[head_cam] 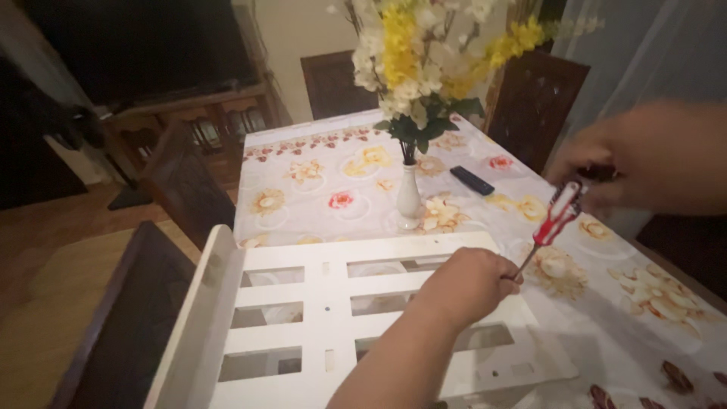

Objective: The person assembles a white wooden storage unit on a dining table. They use a screwdriver to tighten screws into pre-drilled holes on the slatted panels, then flip the unit to attach a solid top panel.

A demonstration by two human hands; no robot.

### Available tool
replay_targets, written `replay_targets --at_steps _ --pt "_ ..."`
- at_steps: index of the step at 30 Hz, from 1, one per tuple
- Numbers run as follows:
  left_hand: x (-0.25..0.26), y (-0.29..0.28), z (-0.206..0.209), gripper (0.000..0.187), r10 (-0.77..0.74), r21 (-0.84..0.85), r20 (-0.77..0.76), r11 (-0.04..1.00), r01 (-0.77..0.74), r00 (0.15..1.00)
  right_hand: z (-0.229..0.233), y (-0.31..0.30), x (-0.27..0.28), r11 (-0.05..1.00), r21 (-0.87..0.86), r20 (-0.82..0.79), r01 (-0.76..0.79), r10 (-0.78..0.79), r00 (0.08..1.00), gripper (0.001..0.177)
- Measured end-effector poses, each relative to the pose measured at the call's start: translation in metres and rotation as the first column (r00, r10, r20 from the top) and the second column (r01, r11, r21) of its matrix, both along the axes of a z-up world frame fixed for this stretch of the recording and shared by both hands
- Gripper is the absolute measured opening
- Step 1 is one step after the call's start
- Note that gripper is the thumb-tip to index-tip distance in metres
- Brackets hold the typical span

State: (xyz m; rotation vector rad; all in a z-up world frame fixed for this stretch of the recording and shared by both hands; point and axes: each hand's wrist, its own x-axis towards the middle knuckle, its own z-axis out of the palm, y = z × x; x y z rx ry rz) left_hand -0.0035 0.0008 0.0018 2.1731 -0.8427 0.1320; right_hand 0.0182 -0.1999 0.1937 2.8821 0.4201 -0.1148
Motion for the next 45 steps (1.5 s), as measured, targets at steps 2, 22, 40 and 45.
replay_targets --at_steps 2,22,40,45 --pt "0.003 0.0 -0.003 0.02 0.005 -0.023 -0.002 1.0 -0.006 1.0 -0.007 -0.004 0.006 0.987 -0.159 0.079 0.017 -0.005 0.997 0.043" --pt "0.002 -0.001 -0.001 0.02 0.01 0.019 -0.027 1.0 -0.01 1.0 -0.001 -0.009 0.01 0.991 -0.12 -0.022 0.056 -0.059 0.998 0.044" --pt "-0.001 0.002 0.006 0.02 0.018 0.042 -0.057 0.999 -0.016 0.998 -0.009 -0.001 -0.008 0.989 -0.015 -0.064 0.146 -0.147 0.987 0.064" --pt "0.0 0.001 0.005 0.019 0.003 0.039 -0.006 0.999 -0.003 1.0 -0.006 0.003 -0.012 0.982 -0.154 -0.09 0.107 -0.122 0.988 0.041"
